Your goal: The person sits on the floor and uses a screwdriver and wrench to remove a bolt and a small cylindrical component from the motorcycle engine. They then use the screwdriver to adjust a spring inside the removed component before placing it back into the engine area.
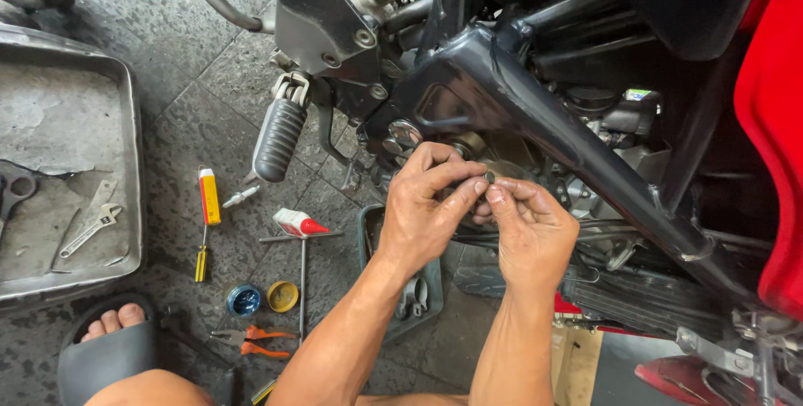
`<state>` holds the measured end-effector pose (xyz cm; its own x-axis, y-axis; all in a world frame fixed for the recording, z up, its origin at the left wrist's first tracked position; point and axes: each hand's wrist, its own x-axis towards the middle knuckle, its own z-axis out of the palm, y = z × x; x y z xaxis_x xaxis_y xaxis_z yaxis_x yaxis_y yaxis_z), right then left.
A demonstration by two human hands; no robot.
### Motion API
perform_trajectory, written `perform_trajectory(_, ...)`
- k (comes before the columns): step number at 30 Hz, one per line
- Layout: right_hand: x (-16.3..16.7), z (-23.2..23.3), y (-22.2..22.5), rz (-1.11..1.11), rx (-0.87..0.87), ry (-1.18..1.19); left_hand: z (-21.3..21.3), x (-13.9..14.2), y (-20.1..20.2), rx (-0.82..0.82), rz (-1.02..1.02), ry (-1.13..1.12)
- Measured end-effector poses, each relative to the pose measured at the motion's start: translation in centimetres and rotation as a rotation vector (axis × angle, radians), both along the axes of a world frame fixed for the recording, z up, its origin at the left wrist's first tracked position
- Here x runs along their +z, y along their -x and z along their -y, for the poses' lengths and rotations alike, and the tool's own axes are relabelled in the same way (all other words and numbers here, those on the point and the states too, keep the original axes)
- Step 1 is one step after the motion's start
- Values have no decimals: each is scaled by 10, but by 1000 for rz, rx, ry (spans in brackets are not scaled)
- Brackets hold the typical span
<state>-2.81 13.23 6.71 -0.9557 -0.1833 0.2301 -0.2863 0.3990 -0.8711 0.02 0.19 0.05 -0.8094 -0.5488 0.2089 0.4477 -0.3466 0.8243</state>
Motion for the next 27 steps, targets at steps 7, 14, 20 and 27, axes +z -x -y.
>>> perform_trajectory(7, -16, 18, -12, -25, -135, 36, -19, 7, -6, 118, 27, -75)
perform_trajectory(14, -6, 19, -9, 5, -140, 37, -24, 18, -1, 129, 79, -65)
perform_trajectory(20, -6, 17, -7, -100, -118, -169, -12, 4, 0, 198, 11, 234)
perform_trajectory(27, -35, -52, -47, 203, -12, 44, -3, -15, 6, 107, -104, 343)
